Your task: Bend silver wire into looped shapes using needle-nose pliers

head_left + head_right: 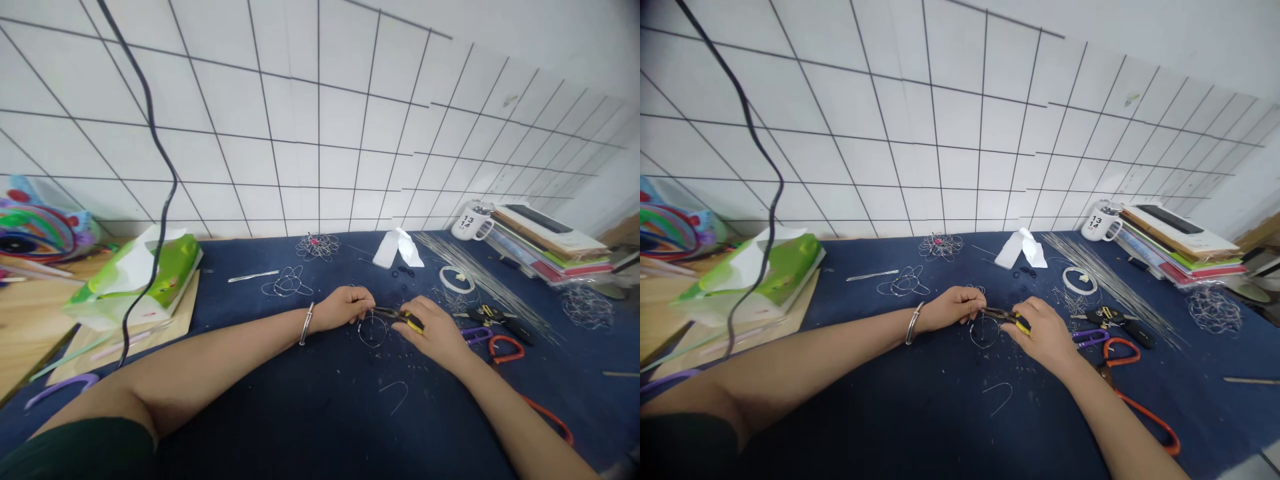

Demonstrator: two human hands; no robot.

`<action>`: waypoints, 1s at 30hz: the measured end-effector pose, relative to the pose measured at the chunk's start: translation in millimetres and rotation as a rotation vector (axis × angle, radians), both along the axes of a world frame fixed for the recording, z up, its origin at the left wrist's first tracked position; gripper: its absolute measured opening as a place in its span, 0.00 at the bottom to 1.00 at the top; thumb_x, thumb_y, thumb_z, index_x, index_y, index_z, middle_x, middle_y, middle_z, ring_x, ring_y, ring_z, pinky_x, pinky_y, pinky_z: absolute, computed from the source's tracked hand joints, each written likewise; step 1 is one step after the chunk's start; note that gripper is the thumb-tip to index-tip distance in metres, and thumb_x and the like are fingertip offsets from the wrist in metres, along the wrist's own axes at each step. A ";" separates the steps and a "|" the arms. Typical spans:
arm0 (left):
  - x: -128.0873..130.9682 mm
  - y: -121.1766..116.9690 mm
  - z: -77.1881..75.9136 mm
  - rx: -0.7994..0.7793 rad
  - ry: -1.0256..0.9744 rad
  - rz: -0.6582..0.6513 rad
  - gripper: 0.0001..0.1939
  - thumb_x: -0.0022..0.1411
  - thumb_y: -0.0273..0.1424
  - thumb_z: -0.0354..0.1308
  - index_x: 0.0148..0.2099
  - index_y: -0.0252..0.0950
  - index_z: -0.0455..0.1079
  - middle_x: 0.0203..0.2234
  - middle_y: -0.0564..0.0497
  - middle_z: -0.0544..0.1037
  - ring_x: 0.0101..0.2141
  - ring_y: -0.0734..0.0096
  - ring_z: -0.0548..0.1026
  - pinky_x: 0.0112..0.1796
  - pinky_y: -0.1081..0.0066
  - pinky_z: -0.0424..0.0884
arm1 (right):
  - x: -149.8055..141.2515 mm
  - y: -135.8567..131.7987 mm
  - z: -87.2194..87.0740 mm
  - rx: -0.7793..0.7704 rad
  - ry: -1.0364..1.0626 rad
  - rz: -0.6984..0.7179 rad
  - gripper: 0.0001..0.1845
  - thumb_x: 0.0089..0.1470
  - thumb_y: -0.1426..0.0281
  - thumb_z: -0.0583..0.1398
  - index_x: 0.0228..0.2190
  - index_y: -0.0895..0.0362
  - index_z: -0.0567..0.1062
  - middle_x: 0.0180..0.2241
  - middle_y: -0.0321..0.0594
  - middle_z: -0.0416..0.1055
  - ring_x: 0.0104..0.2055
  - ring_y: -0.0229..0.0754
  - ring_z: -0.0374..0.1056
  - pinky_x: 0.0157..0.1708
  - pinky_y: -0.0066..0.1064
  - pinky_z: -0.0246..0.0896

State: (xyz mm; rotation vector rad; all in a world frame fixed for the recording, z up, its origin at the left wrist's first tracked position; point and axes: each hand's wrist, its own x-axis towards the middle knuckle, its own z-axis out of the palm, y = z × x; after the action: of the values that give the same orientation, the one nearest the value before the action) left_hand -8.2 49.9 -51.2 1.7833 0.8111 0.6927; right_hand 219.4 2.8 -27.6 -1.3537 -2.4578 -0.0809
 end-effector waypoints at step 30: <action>8.6 -2.5 -1.0 -0.250 -0.082 0.105 0.15 0.55 0.39 0.50 0.31 0.32 0.67 0.16 0.57 0.64 0.13 0.85 0.54 0.14 0.80 0.49 | -13.2 -15.3 3.4 0.440 -0.348 0.074 0.14 0.55 0.61 0.52 0.38 0.56 0.69 0.33 0.42 0.66 0.34 0.41 0.57 0.32 0.34 0.45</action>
State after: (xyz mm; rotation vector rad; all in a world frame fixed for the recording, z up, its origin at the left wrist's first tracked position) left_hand 0.4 47.4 -52.3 1.4872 0.8992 0.6958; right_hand 206.3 -12.5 -24.2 -1.1245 -2.5444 -0.8502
